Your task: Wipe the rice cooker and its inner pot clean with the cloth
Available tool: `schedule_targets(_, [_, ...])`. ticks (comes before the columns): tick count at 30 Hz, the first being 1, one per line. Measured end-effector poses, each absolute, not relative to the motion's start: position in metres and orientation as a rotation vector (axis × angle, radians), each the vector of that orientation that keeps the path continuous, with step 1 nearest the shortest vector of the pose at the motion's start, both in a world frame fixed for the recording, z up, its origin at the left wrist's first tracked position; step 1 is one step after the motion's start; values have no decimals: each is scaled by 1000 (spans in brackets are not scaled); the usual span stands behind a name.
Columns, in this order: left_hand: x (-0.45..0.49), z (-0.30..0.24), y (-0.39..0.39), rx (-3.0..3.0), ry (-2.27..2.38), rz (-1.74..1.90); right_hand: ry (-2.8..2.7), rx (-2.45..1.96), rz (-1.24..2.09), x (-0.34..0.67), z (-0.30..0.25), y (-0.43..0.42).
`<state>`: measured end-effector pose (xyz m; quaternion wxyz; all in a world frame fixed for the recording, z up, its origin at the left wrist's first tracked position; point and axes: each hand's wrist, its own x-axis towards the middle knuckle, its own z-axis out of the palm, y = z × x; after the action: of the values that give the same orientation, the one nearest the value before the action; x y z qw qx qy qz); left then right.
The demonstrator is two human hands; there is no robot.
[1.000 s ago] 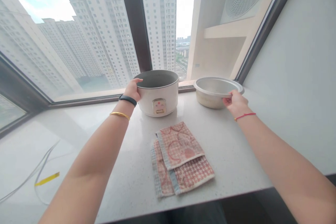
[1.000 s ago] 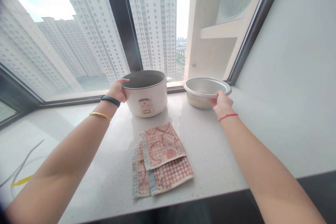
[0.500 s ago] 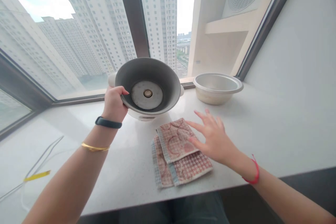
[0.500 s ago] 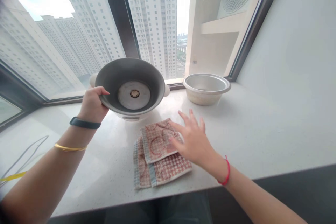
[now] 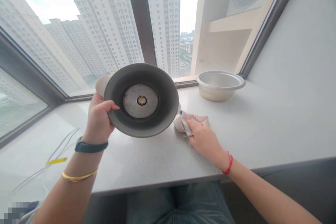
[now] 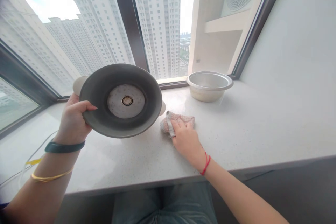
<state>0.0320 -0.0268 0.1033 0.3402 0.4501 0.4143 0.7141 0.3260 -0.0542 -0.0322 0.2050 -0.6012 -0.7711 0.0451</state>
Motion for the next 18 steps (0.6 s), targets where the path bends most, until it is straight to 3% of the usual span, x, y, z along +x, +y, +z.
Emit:
schedule_targets(5, [52, 93, -40, 1261, 1031, 1852, -1830, -1409, -131, 337, 13, -69])
schedule_targets(9, [71, 91, -49, 1396, 988, 1809, -2162, -1258, -365, 295, 57, -69])
schedule_targets(14, [78, 88, -52, 1422, 1020, 1815, -2606, -1438, -224, 253, 50, -29])
schedule_targets(18, [81, 84, -53, 1418, 997, 1839, -2635, -1277, 92, 240, 34, -17])
